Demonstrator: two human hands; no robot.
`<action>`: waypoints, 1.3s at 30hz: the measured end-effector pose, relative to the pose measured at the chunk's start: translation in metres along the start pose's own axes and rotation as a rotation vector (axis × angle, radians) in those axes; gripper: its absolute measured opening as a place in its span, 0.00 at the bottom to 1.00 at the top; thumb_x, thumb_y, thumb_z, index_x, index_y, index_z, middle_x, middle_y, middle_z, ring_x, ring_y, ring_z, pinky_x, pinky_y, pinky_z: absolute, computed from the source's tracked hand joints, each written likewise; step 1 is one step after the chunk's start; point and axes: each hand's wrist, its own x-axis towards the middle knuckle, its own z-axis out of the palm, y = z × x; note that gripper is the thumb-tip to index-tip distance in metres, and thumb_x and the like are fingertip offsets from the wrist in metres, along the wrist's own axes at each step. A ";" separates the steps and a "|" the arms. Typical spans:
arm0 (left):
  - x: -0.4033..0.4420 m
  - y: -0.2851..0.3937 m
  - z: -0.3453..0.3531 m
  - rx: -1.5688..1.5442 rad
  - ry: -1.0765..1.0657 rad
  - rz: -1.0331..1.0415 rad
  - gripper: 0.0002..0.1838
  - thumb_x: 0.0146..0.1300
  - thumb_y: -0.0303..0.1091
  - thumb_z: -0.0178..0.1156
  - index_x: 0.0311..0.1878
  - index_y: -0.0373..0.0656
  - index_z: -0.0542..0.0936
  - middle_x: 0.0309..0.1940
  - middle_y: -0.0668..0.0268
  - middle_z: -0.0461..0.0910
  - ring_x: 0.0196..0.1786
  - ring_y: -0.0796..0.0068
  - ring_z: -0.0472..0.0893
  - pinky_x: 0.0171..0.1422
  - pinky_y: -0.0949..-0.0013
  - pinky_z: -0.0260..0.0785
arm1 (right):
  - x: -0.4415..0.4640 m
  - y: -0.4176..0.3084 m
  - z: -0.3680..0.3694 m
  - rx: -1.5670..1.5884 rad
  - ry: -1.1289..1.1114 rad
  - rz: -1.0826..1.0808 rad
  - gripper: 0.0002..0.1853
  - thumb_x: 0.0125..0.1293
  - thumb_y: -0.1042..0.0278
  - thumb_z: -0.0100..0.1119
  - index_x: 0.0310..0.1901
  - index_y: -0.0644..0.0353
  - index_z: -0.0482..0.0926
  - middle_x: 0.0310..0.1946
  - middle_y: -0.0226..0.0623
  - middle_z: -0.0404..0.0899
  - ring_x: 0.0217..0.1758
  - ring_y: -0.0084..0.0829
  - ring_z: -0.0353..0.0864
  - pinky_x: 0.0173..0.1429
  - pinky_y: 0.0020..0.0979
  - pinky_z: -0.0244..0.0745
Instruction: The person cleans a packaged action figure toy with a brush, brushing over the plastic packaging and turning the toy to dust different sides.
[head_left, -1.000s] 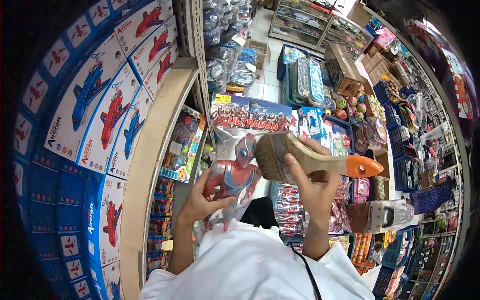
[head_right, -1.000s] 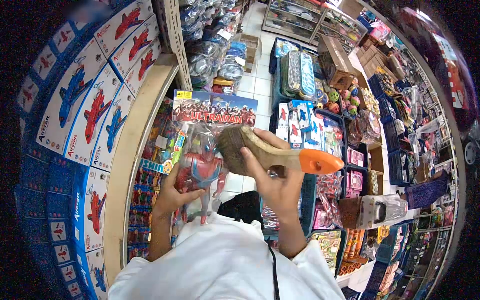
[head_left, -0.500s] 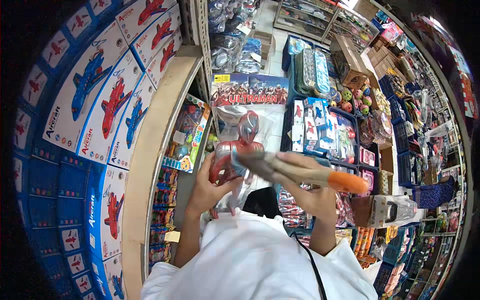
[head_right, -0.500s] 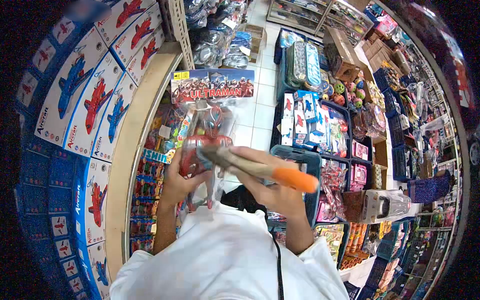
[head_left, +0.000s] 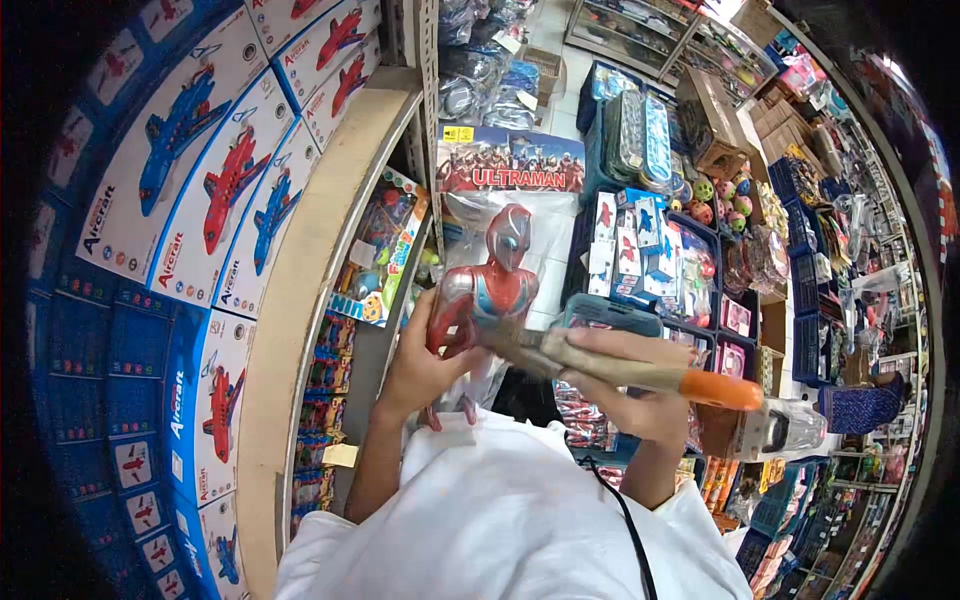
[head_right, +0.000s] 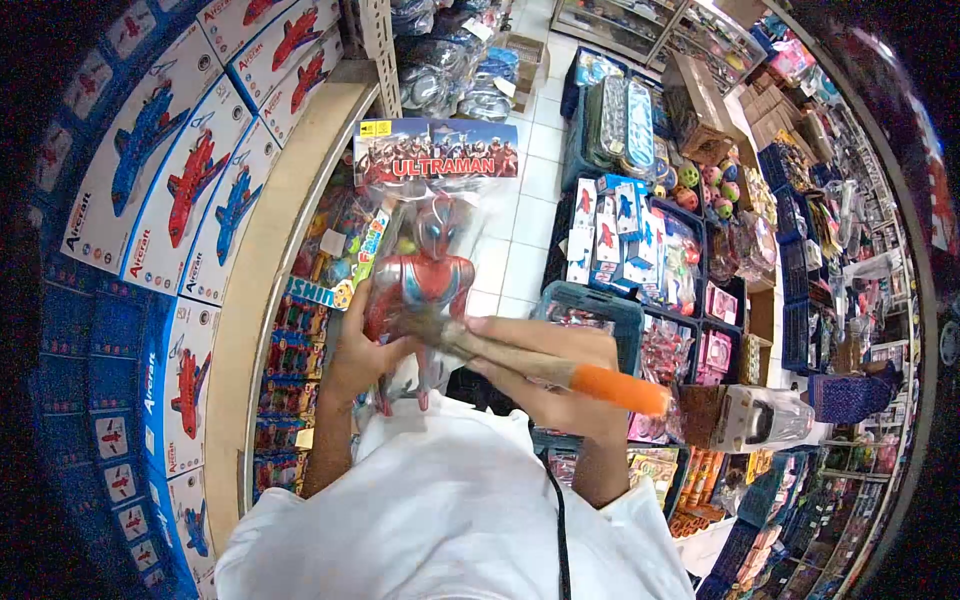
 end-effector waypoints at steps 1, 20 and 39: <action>0.000 0.000 0.000 -0.029 -0.003 -0.025 0.40 0.56 0.22 0.71 0.70 0.40 0.61 0.57 0.62 0.75 0.58 0.75 0.78 0.59 0.68 0.76 | -0.003 0.002 0.003 -0.024 -0.017 -0.022 0.20 0.59 0.87 0.65 0.55 0.69 0.79 0.51 0.50 0.83 0.52 0.37 0.86 0.55 0.30 0.81; -0.001 0.009 -0.009 -0.146 -0.047 -0.023 0.41 0.59 0.23 0.69 0.72 0.38 0.58 0.58 0.61 0.75 0.59 0.73 0.77 0.64 0.68 0.72 | -0.004 0.004 0.046 -0.172 0.586 0.217 0.20 0.56 0.82 0.70 0.51 0.72 0.80 0.50 0.43 0.82 0.51 0.29 0.82 0.57 0.27 0.74; 0.001 0.003 -0.014 -0.140 0.056 -0.110 0.35 0.54 0.27 0.73 0.65 0.38 0.69 0.52 0.62 0.80 0.52 0.73 0.80 0.60 0.67 0.73 | -0.004 0.005 0.065 0.021 0.425 0.250 0.21 0.57 0.79 0.72 0.53 0.68 0.80 0.51 0.40 0.82 0.52 0.27 0.81 0.57 0.25 0.75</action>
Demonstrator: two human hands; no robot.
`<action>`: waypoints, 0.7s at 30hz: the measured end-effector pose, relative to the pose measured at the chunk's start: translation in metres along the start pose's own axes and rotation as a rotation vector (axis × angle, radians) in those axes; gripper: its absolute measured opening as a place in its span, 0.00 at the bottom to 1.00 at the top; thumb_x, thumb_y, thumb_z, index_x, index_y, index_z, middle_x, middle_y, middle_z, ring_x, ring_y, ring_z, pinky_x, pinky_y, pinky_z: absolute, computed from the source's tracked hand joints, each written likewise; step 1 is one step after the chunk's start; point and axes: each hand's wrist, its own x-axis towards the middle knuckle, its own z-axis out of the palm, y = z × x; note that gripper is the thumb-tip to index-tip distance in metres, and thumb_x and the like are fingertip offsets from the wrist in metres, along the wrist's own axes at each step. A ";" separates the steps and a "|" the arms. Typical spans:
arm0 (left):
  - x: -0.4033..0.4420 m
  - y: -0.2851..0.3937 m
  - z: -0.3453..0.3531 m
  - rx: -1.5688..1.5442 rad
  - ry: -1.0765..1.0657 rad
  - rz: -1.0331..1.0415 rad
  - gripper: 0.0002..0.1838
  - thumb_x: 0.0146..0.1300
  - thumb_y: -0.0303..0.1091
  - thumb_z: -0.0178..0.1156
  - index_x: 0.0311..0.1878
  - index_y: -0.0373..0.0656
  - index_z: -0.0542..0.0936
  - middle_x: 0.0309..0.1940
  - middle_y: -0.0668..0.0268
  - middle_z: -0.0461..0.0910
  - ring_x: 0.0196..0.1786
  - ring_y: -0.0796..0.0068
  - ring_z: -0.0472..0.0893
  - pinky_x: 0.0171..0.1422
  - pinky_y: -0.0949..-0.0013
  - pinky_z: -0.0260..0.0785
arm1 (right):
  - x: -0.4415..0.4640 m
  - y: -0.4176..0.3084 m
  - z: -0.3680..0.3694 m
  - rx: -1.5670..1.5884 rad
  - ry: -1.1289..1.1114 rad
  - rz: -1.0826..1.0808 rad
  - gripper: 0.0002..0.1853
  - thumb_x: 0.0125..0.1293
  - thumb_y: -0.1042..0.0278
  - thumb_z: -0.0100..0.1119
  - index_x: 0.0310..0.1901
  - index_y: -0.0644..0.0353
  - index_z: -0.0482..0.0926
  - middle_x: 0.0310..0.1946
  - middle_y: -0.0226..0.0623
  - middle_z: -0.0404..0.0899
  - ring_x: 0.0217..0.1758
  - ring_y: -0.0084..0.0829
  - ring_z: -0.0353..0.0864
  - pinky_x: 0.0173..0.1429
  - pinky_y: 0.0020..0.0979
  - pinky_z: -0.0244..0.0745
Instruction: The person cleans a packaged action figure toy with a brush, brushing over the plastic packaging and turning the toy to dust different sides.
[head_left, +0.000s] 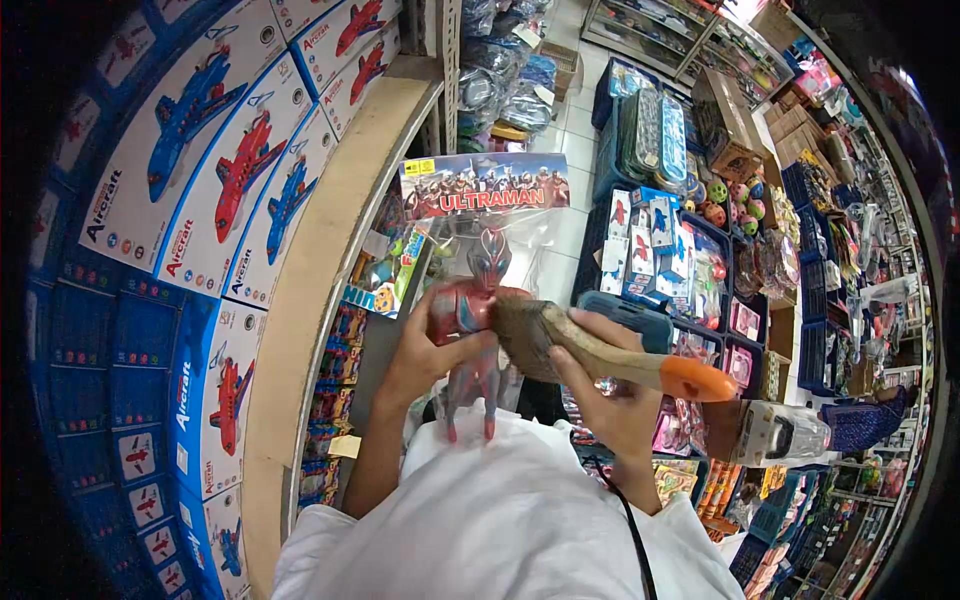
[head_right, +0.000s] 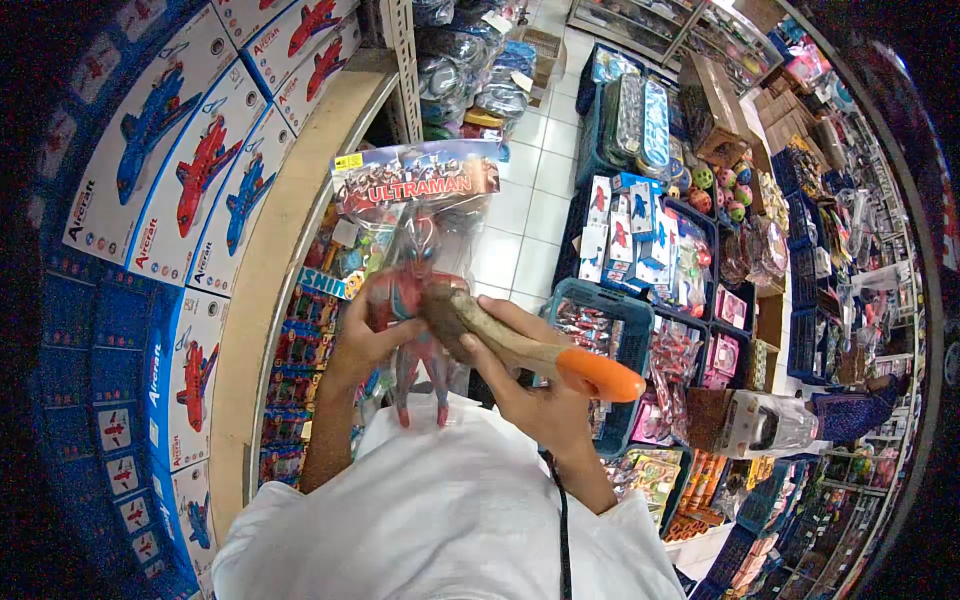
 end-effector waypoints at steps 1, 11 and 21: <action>0.001 -0.004 -0.003 -0.003 -0.013 0.036 0.34 0.55 0.27 0.73 0.64 0.38 0.69 0.51 0.63 0.80 0.52 0.75 0.80 0.59 0.68 0.74 | 0.000 0.002 -0.002 0.016 -0.043 -0.068 0.21 0.56 0.79 0.73 0.53 0.68 0.80 0.51 0.40 0.82 0.51 0.26 0.81 0.56 0.25 0.75; -0.001 0.003 -0.010 0.116 0.030 0.013 0.33 0.54 0.27 0.75 0.62 0.37 0.71 0.49 0.63 0.81 0.50 0.75 0.81 0.57 0.69 0.75 | 0.008 0.013 -0.009 -0.044 0.046 0.085 0.21 0.59 0.79 0.71 0.54 0.67 0.78 0.50 0.39 0.82 0.53 0.26 0.82 0.57 0.27 0.76; 0.002 0.000 -0.009 0.007 0.064 -0.036 0.33 0.54 0.28 0.75 0.62 0.38 0.71 0.50 0.64 0.80 0.50 0.76 0.80 0.56 0.70 0.75 | 0.011 0.019 -0.015 -0.144 0.218 -0.005 0.19 0.60 0.79 0.70 0.53 0.69 0.79 0.50 0.40 0.82 0.51 0.26 0.82 0.56 0.26 0.75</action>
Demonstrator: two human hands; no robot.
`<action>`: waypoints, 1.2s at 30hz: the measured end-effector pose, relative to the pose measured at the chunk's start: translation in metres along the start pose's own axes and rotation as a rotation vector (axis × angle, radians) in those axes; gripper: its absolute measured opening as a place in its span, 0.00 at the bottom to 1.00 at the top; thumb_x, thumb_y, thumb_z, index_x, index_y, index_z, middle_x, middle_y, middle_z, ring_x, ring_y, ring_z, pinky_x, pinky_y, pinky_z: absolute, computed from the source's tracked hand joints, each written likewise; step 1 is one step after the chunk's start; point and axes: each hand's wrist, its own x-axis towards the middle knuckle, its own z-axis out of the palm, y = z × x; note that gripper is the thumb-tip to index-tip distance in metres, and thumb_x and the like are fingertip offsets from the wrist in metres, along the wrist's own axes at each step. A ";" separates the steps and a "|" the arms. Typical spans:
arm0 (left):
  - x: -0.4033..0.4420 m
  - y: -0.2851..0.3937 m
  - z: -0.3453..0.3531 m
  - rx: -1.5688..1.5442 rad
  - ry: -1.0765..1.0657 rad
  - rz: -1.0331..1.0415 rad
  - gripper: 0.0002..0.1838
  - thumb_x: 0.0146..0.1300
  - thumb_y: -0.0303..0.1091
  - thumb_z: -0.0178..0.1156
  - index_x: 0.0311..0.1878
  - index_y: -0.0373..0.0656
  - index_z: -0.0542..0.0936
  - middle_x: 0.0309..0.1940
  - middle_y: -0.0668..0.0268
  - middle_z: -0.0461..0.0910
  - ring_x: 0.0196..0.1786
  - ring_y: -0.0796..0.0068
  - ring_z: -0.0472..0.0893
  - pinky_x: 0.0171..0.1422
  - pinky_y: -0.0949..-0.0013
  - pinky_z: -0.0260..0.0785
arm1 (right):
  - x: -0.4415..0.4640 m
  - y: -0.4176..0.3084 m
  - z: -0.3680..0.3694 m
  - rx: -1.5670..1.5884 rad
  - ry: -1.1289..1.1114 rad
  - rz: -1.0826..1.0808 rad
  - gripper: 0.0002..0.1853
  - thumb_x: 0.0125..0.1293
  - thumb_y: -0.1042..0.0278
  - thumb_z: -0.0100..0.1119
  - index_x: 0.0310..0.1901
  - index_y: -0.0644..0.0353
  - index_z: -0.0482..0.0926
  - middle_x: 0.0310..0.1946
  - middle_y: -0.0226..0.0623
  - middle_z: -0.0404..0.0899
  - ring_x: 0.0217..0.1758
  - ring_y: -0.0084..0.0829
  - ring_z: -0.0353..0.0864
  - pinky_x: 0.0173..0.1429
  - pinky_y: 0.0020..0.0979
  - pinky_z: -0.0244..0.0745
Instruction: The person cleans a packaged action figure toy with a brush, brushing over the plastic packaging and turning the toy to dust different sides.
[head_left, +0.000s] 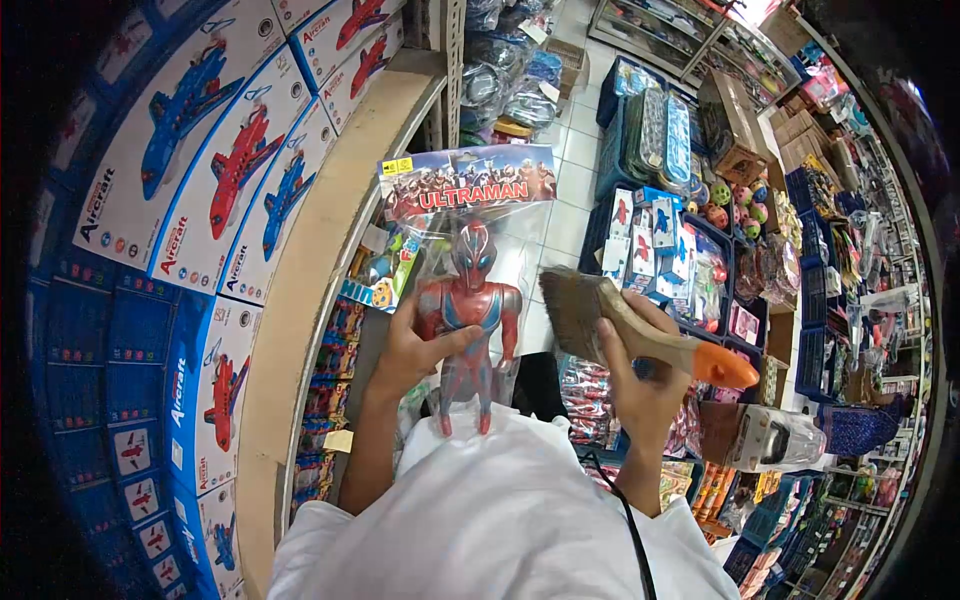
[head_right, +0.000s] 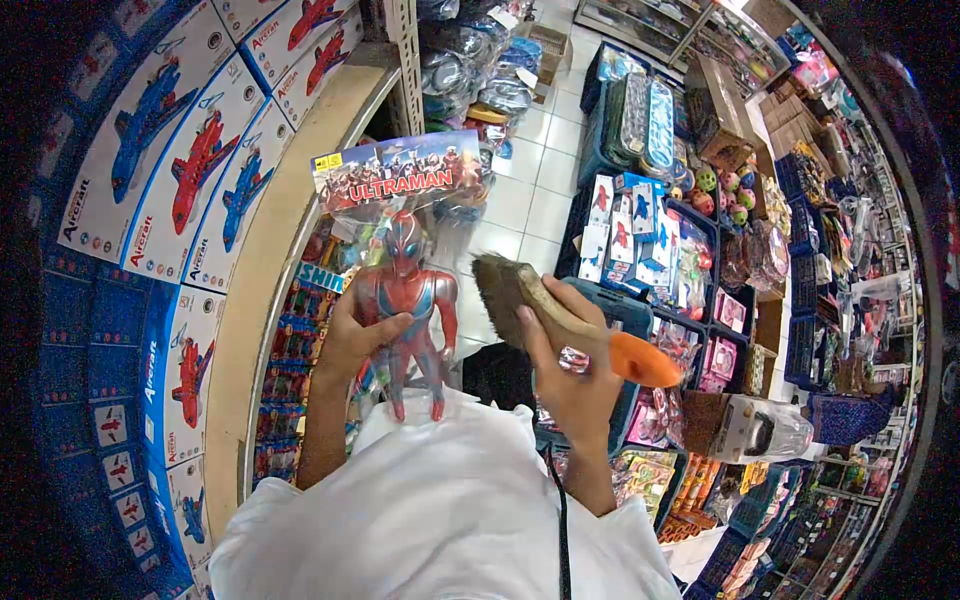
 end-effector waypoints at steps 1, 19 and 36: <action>0.000 0.000 0.001 0.005 0.003 0.000 0.32 0.55 0.27 0.75 0.62 0.38 0.71 0.50 0.64 0.80 0.50 0.76 0.80 0.55 0.70 0.75 | 0.002 -0.006 -0.004 0.030 -0.023 0.020 0.19 0.60 0.80 0.70 0.53 0.70 0.79 0.50 0.40 0.82 0.51 0.27 0.81 0.56 0.26 0.75; 0.001 0.004 0.013 0.034 -0.098 0.071 0.35 0.57 0.27 0.72 0.66 0.37 0.66 0.54 0.59 0.78 0.55 0.75 0.80 0.60 0.69 0.74 | -0.007 -0.011 0.011 0.202 -0.278 0.093 0.19 0.59 0.81 0.69 0.53 0.67 0.79 0.51 0.42 0.84 0.51 0.28 0.83 0.58 0.28 0.76; -0.004 0.004 0.021 0.197 0.065 0.184 0.34 0.57 0.22 0.66 0.67 0.40 0.66 0.53 0.59 0.79 0.54 0.72 0.80 0.57 0.66 0.73 | -0.011 -0.034 0.018 -0.150 -0.413 -0.515 0.20 0.54 0.68 0.70 0.51 0.54 0.85 0.51 0.39 0.85 0.58 0.44 0.83 0.62 0.44 0.77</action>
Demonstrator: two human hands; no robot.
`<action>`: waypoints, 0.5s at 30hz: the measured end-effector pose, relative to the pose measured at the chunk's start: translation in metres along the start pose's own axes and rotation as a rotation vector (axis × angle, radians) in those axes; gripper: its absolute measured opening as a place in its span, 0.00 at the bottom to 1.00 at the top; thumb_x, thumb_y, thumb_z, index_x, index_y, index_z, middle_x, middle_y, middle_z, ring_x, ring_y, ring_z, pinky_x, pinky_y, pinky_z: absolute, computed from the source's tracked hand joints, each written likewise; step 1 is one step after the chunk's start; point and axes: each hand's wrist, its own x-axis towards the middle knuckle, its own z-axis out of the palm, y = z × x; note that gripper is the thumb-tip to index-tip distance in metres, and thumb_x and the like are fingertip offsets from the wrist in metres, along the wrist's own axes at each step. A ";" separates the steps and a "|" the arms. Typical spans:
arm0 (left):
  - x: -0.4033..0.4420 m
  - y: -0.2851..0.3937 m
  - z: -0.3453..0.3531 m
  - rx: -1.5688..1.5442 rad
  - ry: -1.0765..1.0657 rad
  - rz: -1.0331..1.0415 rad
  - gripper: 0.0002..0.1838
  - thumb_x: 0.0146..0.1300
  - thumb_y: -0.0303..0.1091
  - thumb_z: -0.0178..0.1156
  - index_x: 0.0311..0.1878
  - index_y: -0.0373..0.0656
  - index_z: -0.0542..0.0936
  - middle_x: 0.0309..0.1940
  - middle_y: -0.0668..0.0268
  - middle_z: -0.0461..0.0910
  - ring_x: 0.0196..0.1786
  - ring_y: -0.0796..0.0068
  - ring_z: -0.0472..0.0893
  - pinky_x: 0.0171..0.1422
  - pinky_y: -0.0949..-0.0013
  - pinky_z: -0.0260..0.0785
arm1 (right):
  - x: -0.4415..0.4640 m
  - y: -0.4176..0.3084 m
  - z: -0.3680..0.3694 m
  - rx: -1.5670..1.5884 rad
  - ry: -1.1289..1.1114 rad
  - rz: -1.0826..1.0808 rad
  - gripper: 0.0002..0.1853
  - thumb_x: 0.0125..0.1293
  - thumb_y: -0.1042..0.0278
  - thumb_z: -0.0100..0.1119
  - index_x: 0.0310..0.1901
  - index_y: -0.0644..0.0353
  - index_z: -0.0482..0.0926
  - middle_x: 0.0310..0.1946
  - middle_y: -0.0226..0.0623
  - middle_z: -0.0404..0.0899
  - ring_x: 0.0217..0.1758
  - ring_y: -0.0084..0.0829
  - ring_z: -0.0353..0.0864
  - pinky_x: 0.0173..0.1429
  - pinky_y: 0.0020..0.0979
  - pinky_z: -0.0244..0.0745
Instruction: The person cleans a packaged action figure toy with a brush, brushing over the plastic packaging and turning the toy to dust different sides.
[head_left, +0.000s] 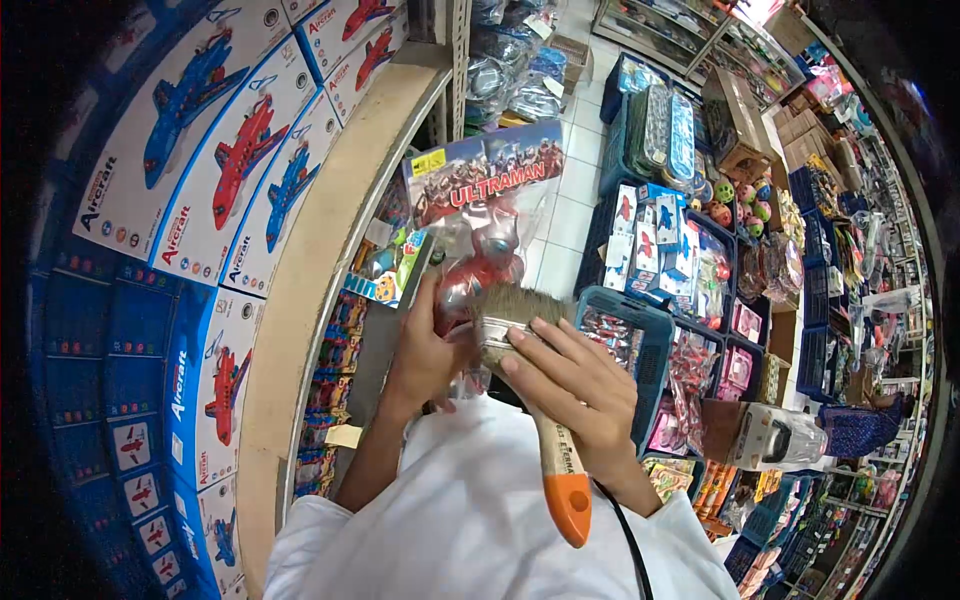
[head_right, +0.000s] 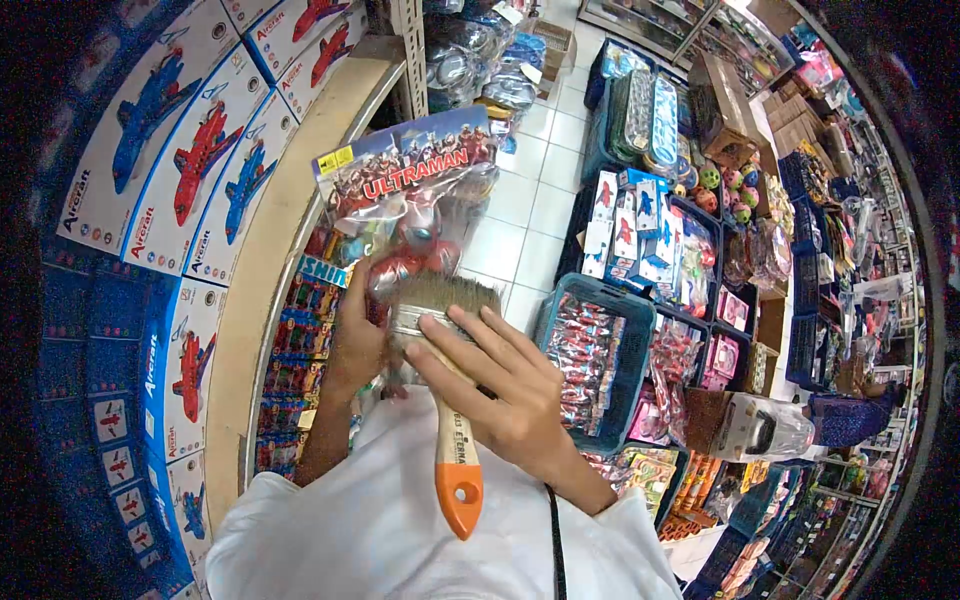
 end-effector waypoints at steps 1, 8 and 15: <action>0.001 -0.006 -0.001 0.016 0.024 0.040 0.34 0.56 0.21 0.66 0.67 0.39 0.66 0.53 0.59 0.79 0.55 0.72 0.80 0.58 0.67 0.73 | -0.001 0.001 -0.001 0.024 0.016 -0.004 0.20 0.54 0.68 0.70 0.51 0.52 0.85 0.53 0.37 0.84 0.58 0.43 0.83 0.62 0.44 0.77; 0.000 0.001 -0.002 -0.216 -0.002 0.014 0.35 0.53 0.16 0.69 0.65 0.39 0.68 0.56 0.61 0.78 0.57 0.72 0.79 0.61 0.68 0.73 | -0.001 0.010 -0.010 0.104 -0.015 -0.043 0.19 0.54 0.68 0.69 0.50 0.52 0.85 0.52 0.37 0.84 0.59 0.42 0.83 0.64 0.43 0.77; -0.002 0.011 -0.009 -0.046 -0.193 0.071 0.35 0.53 0.19 0.72 0.65 0.38 0.69 0.55 0.63 0.77 0.56 0.75 0.78 0.61 0.70 0.73 | 0.001 0.022 -0.017 0.245 0.053 0.062 0.18 0.55 0.69 0.69 0.50 0.54 0.85 0.53 0.38 0.84 0.57 0.43 0.83 0.63 0.43 0.77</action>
